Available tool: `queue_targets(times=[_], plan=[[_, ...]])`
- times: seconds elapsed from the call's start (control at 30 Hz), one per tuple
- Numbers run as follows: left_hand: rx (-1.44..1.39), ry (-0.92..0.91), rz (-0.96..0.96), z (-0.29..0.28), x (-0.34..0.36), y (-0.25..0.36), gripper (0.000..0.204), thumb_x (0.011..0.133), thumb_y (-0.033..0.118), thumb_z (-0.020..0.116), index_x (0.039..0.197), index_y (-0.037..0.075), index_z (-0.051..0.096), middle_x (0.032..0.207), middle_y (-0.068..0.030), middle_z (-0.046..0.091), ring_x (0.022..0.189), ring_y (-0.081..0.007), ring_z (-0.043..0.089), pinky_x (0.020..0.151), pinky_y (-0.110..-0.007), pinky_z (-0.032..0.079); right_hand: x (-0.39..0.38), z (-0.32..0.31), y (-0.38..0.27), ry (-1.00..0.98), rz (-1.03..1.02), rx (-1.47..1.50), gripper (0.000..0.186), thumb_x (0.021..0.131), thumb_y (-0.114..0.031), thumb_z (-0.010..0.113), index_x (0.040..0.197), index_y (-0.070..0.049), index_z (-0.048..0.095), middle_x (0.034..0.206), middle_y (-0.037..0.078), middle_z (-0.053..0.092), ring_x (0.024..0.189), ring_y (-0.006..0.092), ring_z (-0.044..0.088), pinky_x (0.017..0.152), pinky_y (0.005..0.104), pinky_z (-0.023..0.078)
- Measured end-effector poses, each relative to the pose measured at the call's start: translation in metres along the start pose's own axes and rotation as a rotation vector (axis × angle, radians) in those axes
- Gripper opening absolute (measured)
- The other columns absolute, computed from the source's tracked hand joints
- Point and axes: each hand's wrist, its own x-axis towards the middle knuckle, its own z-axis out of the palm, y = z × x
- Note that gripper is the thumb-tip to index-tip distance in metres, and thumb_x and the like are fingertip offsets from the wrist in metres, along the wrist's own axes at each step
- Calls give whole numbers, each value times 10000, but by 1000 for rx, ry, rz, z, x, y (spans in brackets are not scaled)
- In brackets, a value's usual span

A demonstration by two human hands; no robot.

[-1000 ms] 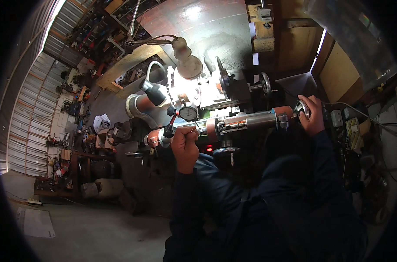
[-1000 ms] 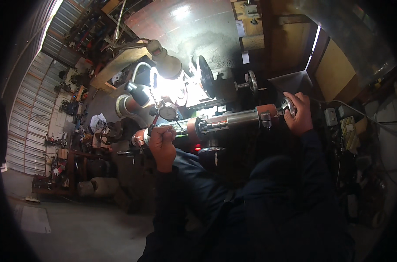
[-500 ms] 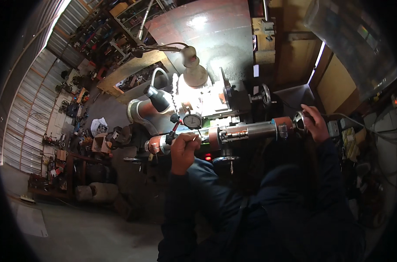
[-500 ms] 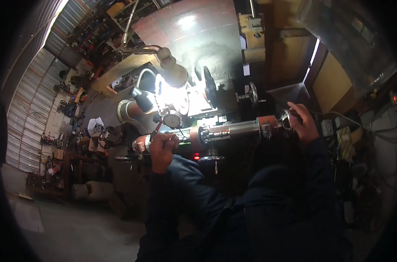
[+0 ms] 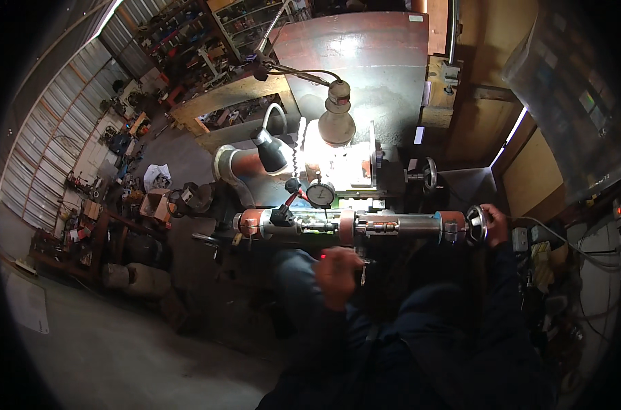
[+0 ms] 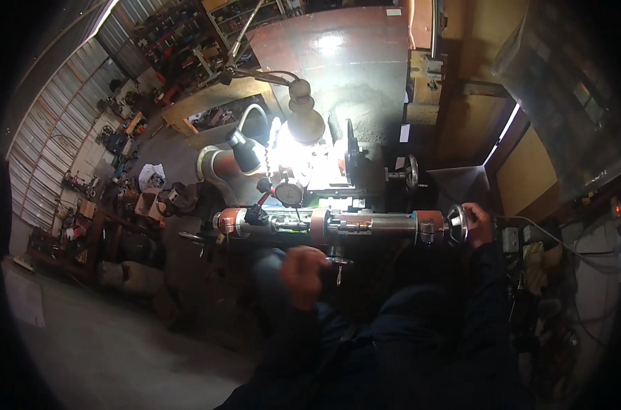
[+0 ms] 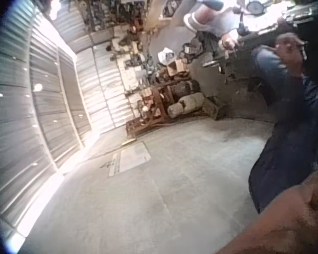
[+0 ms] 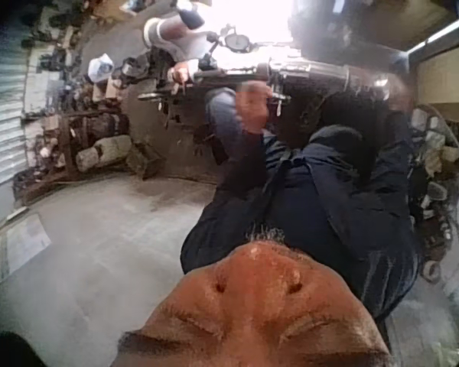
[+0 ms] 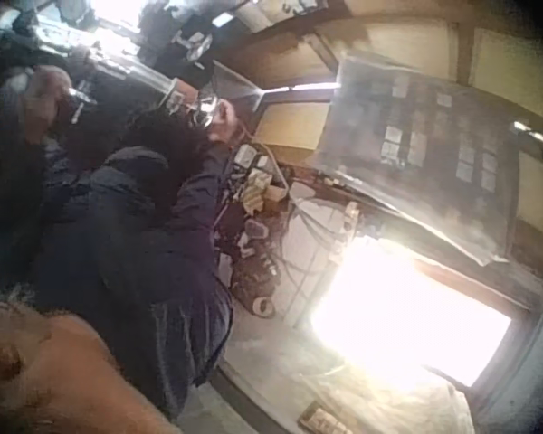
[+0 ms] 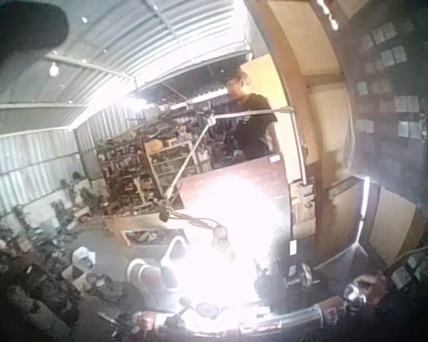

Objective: The person operates a lathe machine to measure and align a metal shaft, rotating the handwheels and adjusting the dial indicator by hand.

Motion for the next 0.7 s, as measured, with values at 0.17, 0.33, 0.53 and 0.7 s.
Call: queue_targets(times=[0.17, 0.33, 0.53, 0.7], plan=[[174, -687, -54, 47, -53, -30, 135, 907, 153, 673, 861, 29, 648, 768, -154, 680, 704, -313, 681, 634, -380, 525, -28, 0, 31, -87, 48, -205, 188, 907, -136, 597, 1019, -8, 677, 912, 94, 702, 892, 144, 626, 791, 324, 497], [273, -939, -5, 61, -65, -46, 139, 890, 192, 662, 901, 54, 652, 836, -166, 692, 794, -384, 666, 692, -450, 530, -51, -26, 7, -274, 60, -96, 199, 925, -144, 592, 1026, 9, 670, 900, 110, 701, 899, 180, 642, 774, 355, 495], [362, -1011, -121, 59, -66, -51, 169, 909, 223, 637, 925, 56, 649, 863, -177, 694, 840, -391, 668, 733, -470, 527, -58, -47, -45, -324, 268, 25, 192, 986, -185, 576, 986, -13, 661, 812, 2, 641, 768, 59, 556, 655, 269, 440], [330, -1019, -145, 59, -66, -57, 193, 921, 246, 631, 927, 54, 650, 864, -179, 694, 850, -396, 667, 736, -474, 526, -21, -29, -54, -148, 248, 321, 205, 999, -200, 575, 969, -14, 655, 812, -28, 626, 738, 44, 521, 671, 233, 428]])
